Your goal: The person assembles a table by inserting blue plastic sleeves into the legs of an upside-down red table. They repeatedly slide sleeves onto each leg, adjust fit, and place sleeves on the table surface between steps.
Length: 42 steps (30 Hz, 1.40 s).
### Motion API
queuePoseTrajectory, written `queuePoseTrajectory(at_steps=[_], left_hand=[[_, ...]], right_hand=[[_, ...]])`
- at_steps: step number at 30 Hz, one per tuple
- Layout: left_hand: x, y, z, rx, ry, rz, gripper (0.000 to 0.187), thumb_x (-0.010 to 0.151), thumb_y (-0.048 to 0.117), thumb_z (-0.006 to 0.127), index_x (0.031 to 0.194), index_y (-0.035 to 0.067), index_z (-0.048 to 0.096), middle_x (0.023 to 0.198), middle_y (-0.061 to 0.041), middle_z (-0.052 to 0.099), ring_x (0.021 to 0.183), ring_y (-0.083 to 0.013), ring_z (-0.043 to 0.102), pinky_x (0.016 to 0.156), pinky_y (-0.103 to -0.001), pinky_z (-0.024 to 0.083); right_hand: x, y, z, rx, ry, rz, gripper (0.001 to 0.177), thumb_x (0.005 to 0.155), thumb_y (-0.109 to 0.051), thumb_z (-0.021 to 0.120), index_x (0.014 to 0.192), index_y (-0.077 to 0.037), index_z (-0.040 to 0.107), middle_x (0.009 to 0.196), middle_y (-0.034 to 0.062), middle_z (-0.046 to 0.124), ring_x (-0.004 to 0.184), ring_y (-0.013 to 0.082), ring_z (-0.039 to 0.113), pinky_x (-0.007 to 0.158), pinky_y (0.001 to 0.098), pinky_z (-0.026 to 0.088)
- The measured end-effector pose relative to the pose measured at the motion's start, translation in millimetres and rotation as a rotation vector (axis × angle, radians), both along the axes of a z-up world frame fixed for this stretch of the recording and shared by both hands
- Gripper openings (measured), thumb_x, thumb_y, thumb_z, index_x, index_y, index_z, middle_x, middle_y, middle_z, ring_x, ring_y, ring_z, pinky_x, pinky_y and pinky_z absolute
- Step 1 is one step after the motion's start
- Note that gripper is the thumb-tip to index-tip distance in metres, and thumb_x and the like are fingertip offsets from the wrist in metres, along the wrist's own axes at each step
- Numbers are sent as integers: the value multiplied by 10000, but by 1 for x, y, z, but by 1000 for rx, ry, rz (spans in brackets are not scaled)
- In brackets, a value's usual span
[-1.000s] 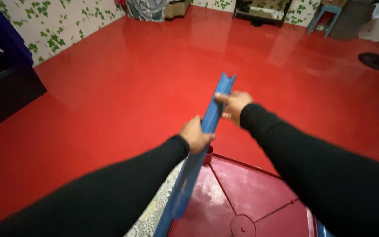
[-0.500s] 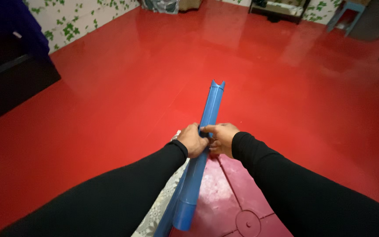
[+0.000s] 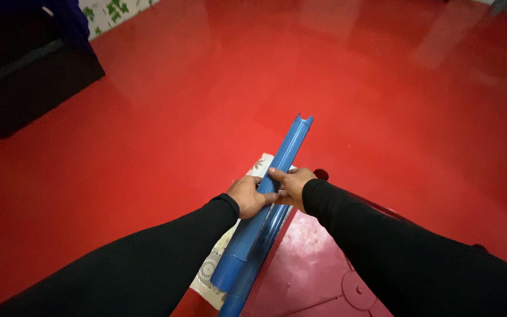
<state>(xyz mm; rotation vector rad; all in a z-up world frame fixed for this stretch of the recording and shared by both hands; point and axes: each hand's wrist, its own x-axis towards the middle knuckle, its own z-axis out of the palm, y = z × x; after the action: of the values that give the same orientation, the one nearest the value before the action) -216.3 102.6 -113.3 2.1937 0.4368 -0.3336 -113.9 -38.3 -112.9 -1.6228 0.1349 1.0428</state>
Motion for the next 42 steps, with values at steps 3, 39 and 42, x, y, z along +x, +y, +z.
queuePoseTrajectory(at_steps=[3,39,42], left_hand=[[3,1,-22,39,-6,-1,523,811,386,761,1194,32,723,1046,-167,778,982,-267,755,905,-373,578],[-3,17,-214,128,340,51,593,795,301,809,1285,8,646,1230,-248,686,1177,-357,667,1022,-399,529],[-3,15,-208,161,375,17,583,805,299,802,1281,-2,651,1235,-239,692,1181,-355,673,1025,-409,534]], right_hand=[[3,5,-29,-43,-37,17,493,920,-334,751,1126,98,632,836,110,560,720,215,617,723,420,677],[-32,30,-189,-552,-438,347,485,797,-323,799,1070,64,699,967,234,745,896,311,751,813,367,593],[-32,25,-185,-517,-404,350,465,812,-329,775,1070,54,721,924,195,756,845,275,759,791,342,597]])
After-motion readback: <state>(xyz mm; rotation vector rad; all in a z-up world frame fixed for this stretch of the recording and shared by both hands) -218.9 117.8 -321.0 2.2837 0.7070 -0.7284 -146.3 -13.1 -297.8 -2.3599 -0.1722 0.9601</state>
